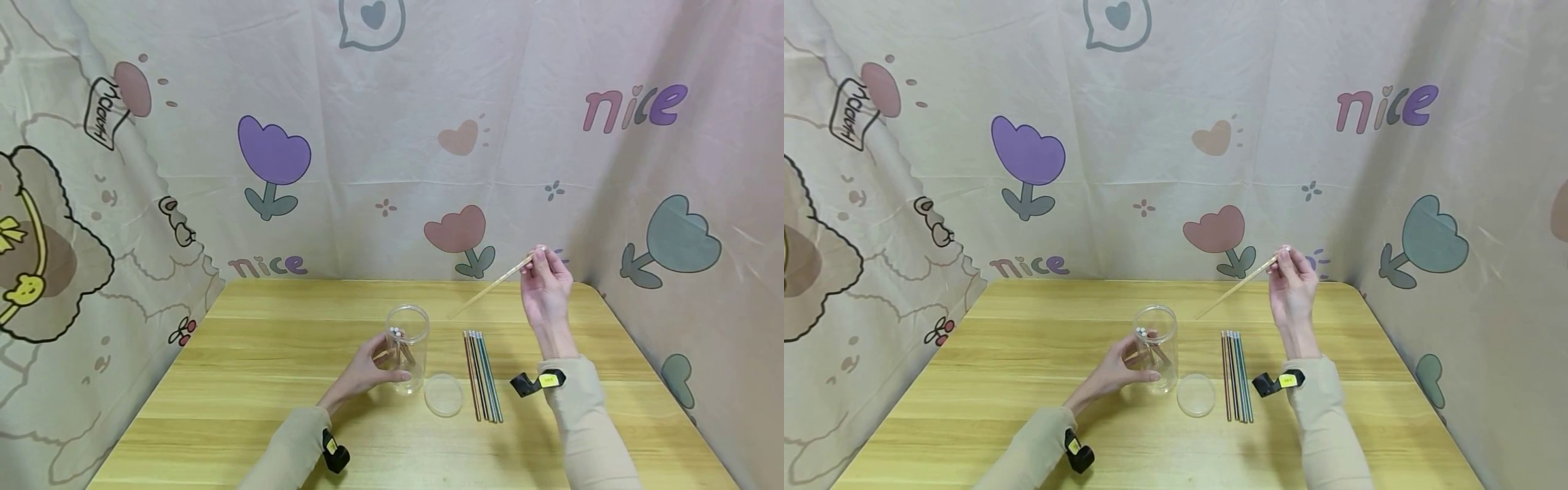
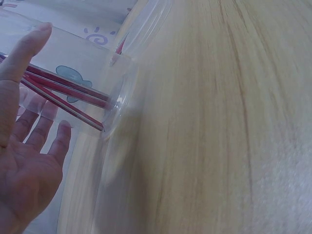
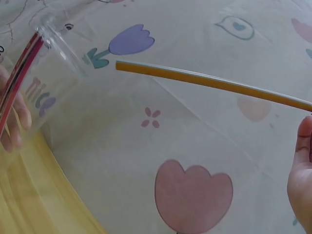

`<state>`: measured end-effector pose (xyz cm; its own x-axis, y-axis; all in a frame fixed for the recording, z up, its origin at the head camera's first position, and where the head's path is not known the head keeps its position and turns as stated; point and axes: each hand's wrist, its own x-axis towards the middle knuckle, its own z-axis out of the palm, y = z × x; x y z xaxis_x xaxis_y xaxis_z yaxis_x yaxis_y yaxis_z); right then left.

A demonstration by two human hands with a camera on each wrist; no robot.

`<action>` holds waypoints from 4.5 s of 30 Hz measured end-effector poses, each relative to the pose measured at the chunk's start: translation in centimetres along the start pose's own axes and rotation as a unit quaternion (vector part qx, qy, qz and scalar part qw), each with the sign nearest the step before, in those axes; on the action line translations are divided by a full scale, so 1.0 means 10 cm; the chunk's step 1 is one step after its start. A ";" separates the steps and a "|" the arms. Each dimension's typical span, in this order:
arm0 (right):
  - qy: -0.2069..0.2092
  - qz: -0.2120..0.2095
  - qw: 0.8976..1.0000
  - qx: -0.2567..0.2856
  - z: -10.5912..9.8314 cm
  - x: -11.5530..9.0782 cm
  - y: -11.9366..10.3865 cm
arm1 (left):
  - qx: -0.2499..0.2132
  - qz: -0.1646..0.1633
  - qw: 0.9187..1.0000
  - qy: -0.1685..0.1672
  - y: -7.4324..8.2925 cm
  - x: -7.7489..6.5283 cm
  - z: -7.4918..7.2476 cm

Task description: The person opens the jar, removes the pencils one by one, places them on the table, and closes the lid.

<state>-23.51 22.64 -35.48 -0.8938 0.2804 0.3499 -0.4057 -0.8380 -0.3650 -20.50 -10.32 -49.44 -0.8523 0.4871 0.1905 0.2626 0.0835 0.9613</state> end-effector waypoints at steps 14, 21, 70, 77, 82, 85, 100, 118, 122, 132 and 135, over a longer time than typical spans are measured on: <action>0.035 0.036 0.997 -0.060 -0.27 0.04 -0.14 | 0.003 -0.001 1.000 -0.001 -0.01 0.01 0.00; 0.046 0.057 0.992 -0.106 -0.43 0.06 -0.15 | 0.006 -0.002 1.000 0.000 -0.01 0.01 0.00; 0.007 0.273 0.875 -0.399 -1.77 0.01 0.11 | -0.001 0.004 1.000 0.001 -0.02 0.00 0.00; 0.033 0.285 0.856 -0.430 -1.30 -0.18 0.09 | 0.001 0.002 1.000 0.000 -0.02 0.01 0.00; 0.049 0.303 0.852 -0.424 -1.24 -0.22 0.09 | -0.002 0.003 1.000 0.000 -0.03 0.01 0.00; 0.046 0.309 0.850 -0.424 -1.26 -0.23 0.10 | -0.004 0.005 1.000 0.000 -0.03 0.01 0.00; 0.034 0.312 0.831 -0.459 -1.37 -0.28 0.19 | -0.005 0.006 1.000 -0.003 -0.03 0.01 0.00; 0.023 0.306 0.801 -0.515 -1.47 -0.28 0.30 | 0.002 0.015 1.000 -0.002 -0.01 0.00 0.00; 0.020 0.303 0.790 -0.533 -1.49 -0.28 0.33 | 0.000 0.010 1.000 0.000 -0.02 0.00 0.00; 0.011 0.306 0.763 -0.569 -1.50 -0.28 0.36 | 0.003 0.010 1.000 -0.002 -0.02 0.01 0.00; 0.005 0.301 0.753 -0.585 -1.49 -0.29 0.37 | 0.004 0.010 1.000 -0.002 -0.02 0.00 0.00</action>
<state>-25.27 25.69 -50.72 -0.9822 0.0225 -0.1863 0.1875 0.1692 -0.9676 -20.60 -10.34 -49.61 -0.8452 0.4921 0.2087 0.2833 0.0813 0.9556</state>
